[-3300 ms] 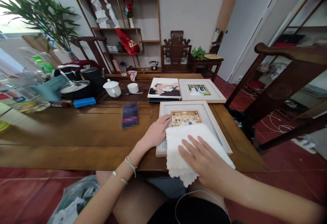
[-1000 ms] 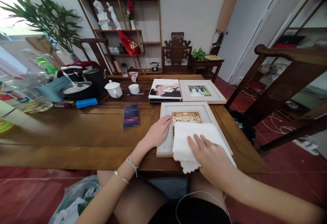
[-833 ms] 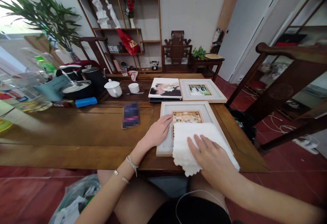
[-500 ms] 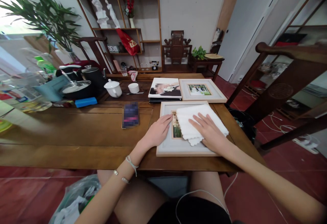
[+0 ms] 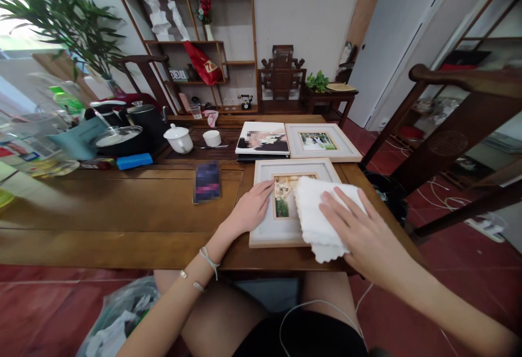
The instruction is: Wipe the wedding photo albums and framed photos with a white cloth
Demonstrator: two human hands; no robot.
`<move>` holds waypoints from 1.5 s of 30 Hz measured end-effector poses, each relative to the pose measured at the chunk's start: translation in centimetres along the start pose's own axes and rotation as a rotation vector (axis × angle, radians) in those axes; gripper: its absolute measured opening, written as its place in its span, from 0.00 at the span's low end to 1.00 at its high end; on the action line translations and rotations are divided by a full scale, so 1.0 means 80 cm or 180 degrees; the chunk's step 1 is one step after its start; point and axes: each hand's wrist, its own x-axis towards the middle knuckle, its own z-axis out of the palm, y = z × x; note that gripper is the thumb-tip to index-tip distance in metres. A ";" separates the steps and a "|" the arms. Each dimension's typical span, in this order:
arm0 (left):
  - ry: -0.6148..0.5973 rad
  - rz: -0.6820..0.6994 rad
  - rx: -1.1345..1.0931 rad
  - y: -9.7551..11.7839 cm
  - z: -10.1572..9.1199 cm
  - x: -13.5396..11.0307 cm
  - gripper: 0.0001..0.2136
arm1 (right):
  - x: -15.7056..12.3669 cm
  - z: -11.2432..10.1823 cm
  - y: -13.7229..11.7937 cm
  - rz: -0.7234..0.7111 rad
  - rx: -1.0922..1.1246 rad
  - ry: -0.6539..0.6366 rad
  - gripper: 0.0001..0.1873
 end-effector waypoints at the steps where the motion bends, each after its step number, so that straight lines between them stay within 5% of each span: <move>1: 0.0000 0.0005 0.0011 0.000 0.000 0.000 0.21 | -0.003 0.007 -0.005 -0.0018 0.0074 -0.0095 0.42; 6: 0.0011 0.0019 0.0082 -0.001 0.003 0.000 0.21 | 0.016 0.040 -0.012 0.0178 0.0560 -0.0414 0.46; 17: 0.0038 0.0043 -0.0042 0.005 -0.003 0.001 0.20 | 0.116 0.034 -0.012 0.0250 0.0713 -0.0855 0.44; 27: -0.0077 -0.0032 0.0026 0.004 -0.003 0.000 0.23 | 0.031 -0.016 -0.055 -0.0331 0.0632 -0.1090 0.51; 31: -0.0130 -0.0027 0.0005 0.005 -0.006 0.000 0.24 | 0.019 -0.016 -0.055 -0.0457 0.0819 -0.1110 0.51; 37: -0.0032 0.0047 0.0014 0.001 0.000 0.000 0.22 | 0.044 0.012 -0.034 -0.0264 0.0755 -0.0926 0.43; 45: -0.0041 -0.0014 0.0087 0.001 -0.001 0.000 0.21 | 0.111 0.052 0.047 0.0188 0.0013 -0.0448 0.39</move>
